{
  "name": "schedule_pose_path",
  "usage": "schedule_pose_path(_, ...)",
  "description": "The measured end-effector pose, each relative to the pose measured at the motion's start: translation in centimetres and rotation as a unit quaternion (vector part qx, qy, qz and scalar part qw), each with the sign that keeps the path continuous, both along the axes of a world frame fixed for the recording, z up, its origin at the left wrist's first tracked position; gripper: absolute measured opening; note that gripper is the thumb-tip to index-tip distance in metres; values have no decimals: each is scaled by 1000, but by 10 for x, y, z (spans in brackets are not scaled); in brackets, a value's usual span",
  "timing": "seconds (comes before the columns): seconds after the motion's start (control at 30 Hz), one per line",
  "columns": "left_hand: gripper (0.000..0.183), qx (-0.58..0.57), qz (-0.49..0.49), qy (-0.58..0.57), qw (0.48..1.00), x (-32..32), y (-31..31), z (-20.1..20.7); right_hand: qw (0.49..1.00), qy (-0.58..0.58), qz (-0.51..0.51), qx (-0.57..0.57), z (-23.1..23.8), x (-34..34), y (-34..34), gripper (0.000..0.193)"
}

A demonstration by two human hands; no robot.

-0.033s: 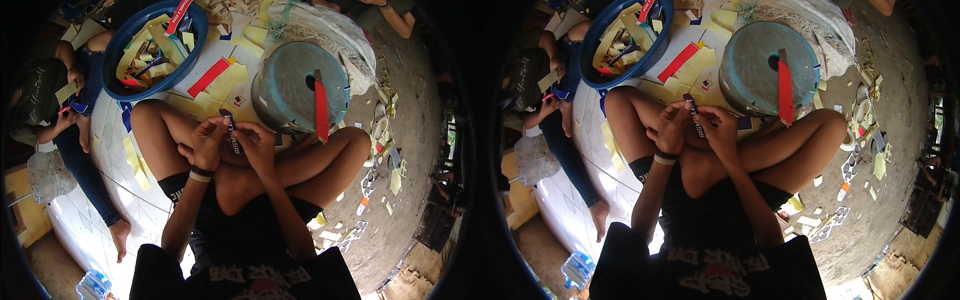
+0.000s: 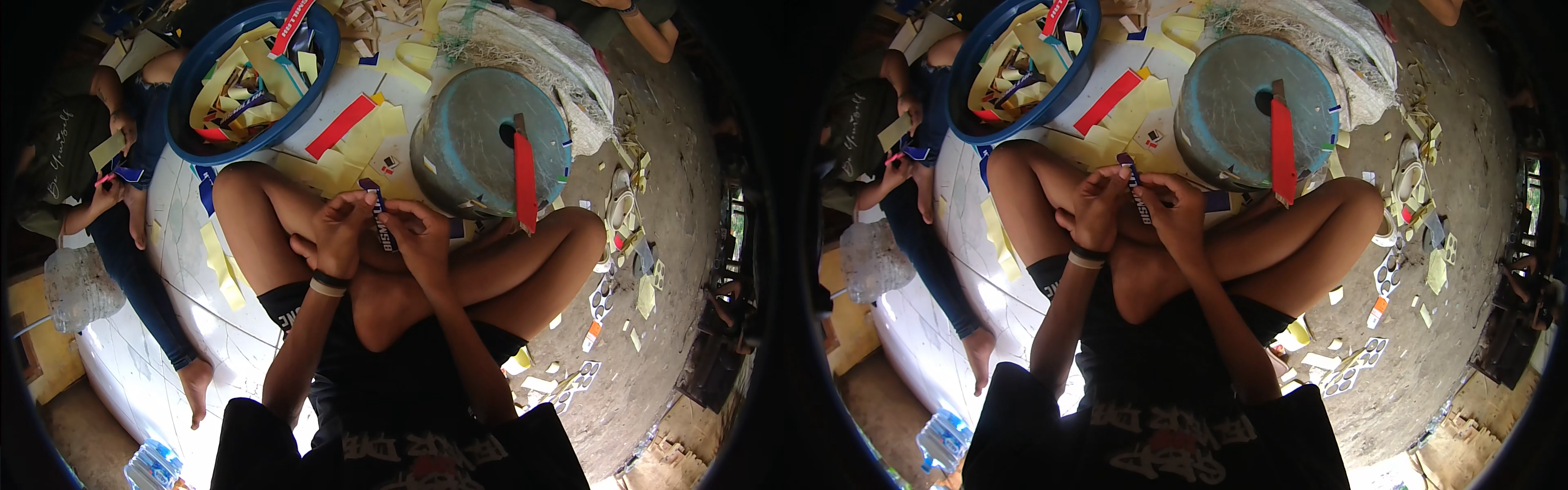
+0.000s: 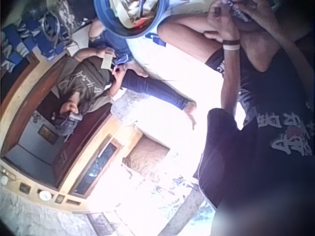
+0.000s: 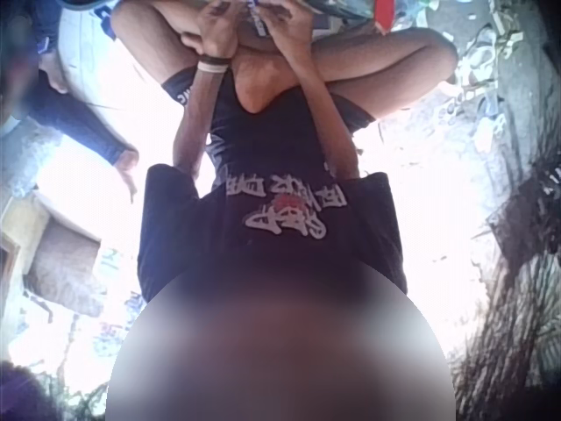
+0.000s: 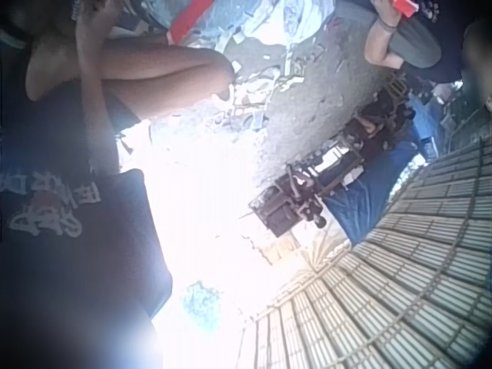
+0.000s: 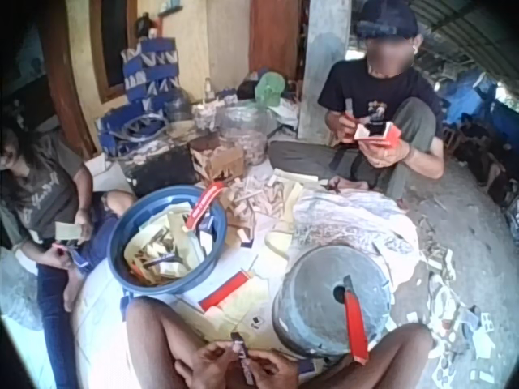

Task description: The person sits cross-legged on the floor and uses scissors to cut small rectangular pieces from a blue paper strip. They repeatedly pick up a strip, cut a piece, and place the cut piece into a blue basin. Other people nearby perform similar cutting actions.

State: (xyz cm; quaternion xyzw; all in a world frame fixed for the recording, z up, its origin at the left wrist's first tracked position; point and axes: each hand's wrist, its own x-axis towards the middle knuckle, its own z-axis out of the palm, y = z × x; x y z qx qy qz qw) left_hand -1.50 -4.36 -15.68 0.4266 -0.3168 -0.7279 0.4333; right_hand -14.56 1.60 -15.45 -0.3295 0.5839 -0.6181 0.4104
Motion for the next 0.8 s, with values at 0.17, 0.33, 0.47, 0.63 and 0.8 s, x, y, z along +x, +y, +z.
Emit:
schedule_pose_path(0.17, 19, 20, 9, -9, 1000, -1, 0, -2, 995, 95, -11, 9, 4, 1, 1, 15)
schedule_pose_path(0.33, 21, 22, 21, -25, 999, -6, 0, -3, 982, 185, 36, 14, -1, -9, -4, 16)
schedule_pose_path(0.47, 24, 17, 17, -68, 997, -9, 0, 2, 983, 150, 78, 78, 1, -16, -4, 17)
schedule_pose_path(0.63, 29, -28, 37, -51, 998, -12, -1, 8, 992, 111, 37, 44, 4, -17, -4, 16)
schedule_pose_path(0.8, 29, -66, -11, -68, 995, -10, -3, 10, 997, 18, 28, 74, -2, -23, -4, 18)
